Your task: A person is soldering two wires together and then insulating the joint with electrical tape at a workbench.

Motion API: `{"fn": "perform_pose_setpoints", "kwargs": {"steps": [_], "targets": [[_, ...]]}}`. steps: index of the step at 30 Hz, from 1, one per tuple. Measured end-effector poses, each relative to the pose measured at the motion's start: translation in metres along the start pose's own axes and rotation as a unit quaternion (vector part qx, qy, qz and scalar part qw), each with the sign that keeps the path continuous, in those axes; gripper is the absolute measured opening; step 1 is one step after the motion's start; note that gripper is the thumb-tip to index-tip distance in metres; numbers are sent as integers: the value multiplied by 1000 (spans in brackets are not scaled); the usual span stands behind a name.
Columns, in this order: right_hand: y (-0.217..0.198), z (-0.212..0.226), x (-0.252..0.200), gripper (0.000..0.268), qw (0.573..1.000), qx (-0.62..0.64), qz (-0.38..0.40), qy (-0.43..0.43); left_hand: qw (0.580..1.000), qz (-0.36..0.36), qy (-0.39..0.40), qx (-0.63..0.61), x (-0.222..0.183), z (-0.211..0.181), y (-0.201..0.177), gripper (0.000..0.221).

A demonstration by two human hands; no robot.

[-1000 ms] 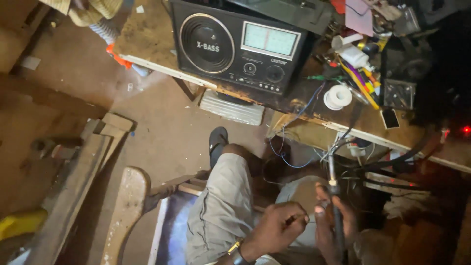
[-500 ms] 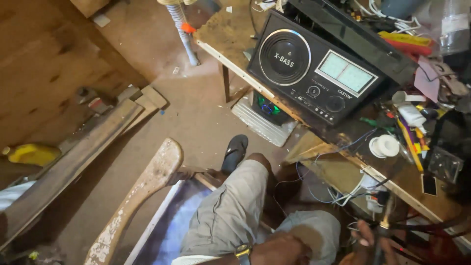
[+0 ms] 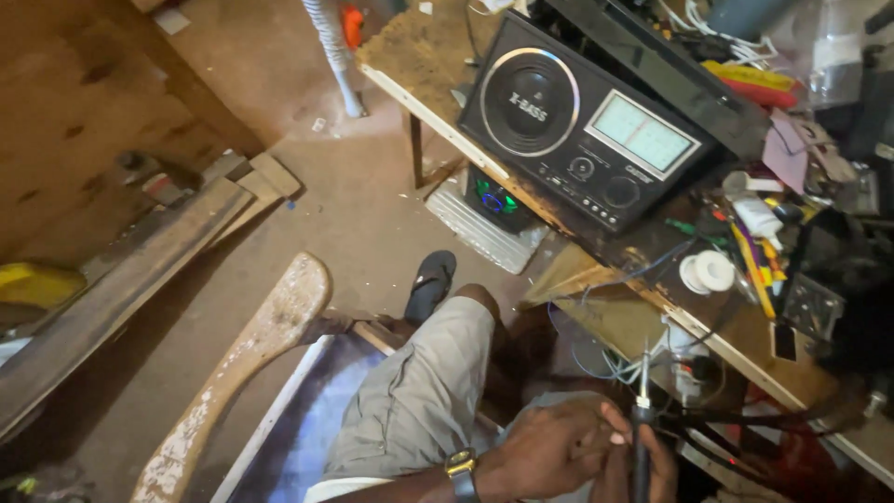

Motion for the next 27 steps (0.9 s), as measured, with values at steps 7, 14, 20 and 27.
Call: {"fn": "perform_pose_setpoints", "kwargs": {"steps": [7, 14, 20, 27], "targets": [[5, 15, -2, 37, 997, -3, -70, 43, 998, -48, -5, -38, 1, 9, 0, 19], [3, 19, 2, 46, 999, -25, -4, 21, 994, -12, -73, -77, 2, 31, 17, 27], [-8, 21, 15, 46, 996, -57, -64, 18, 996, -46, -23, -70, 2, 37, 17, 14], [-64, -8, 36, 43, 987, -49, -151, 22, 994, -48, 94, -42, -4, 36, 25, 8]]}}
Point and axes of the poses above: each hand's wrist, its own x-axis towards the middle knuckle, its own y-axis out of the palm, z = x × y, the point moved 9 cm from there along x, towards the middle knuckle, and after that the axes turned 6 degrees about y, right-handed, at the moved point
